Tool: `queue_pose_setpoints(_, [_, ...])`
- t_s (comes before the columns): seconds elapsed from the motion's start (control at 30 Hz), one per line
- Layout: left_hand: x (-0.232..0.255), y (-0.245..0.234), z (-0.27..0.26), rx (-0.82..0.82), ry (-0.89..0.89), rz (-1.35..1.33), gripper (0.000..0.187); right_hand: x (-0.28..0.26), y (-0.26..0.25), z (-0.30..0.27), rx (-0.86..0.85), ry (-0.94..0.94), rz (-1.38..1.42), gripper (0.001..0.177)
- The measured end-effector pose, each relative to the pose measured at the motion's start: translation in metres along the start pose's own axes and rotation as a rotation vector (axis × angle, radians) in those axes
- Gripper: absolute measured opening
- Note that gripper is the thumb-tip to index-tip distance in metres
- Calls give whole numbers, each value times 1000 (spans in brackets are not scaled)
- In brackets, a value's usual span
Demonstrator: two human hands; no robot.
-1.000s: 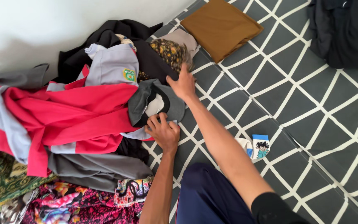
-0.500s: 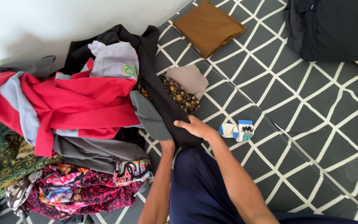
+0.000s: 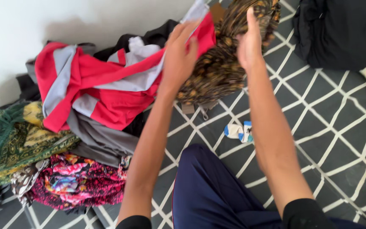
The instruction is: The person folds a pair of blue jeans, a light-colored printed garment, a blue shirt, and a pair of dark trousers while sitting on a patterned surface.
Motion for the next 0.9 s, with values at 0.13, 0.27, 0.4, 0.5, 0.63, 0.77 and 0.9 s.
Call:
queue_pose_setpoints(0.13, [-42,-20,-108,-129,-198,363,22,46,-108,-43,681,-49,-947,25])
queue_pose_setpoints(0.27, [-68,15,-240,-648,-317,602,69,123,-152,-129,901,285,-1508,30])
queue_pose_setpoints(0.4, [-44,18,-283,-386,-272,679,60,151,-115,-185,977,221,-1518,55])
queue_pose_setpoints(0.5, [-33,22,-304,-380,-368,682,57,166,-120,-168,754,439,-1262,59])
queue_pose_setpoints(0.63, [-28,15,-293,-346,-408,665,54,118,-102,-74,617,426,-937,28])
queue_pose_setpoints(0.77, [-21,13,-286,-326,-391,672,55,1,8,4,130,-362,-937,27])
queue_pose_setpoints(0.9, [-24,12,-284,-335,-419,663,55,1,35,-11,-91,-509,-904,22])
Point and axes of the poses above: each hand's wrist, its own z-axis towards the middle knuckle, its own y-axis out of the palm, x = y × z, the point moved 9 cm from there along z, towards the middle knuckle, and after that the axes turned 12 degrees about y, right-handed, at the moved point
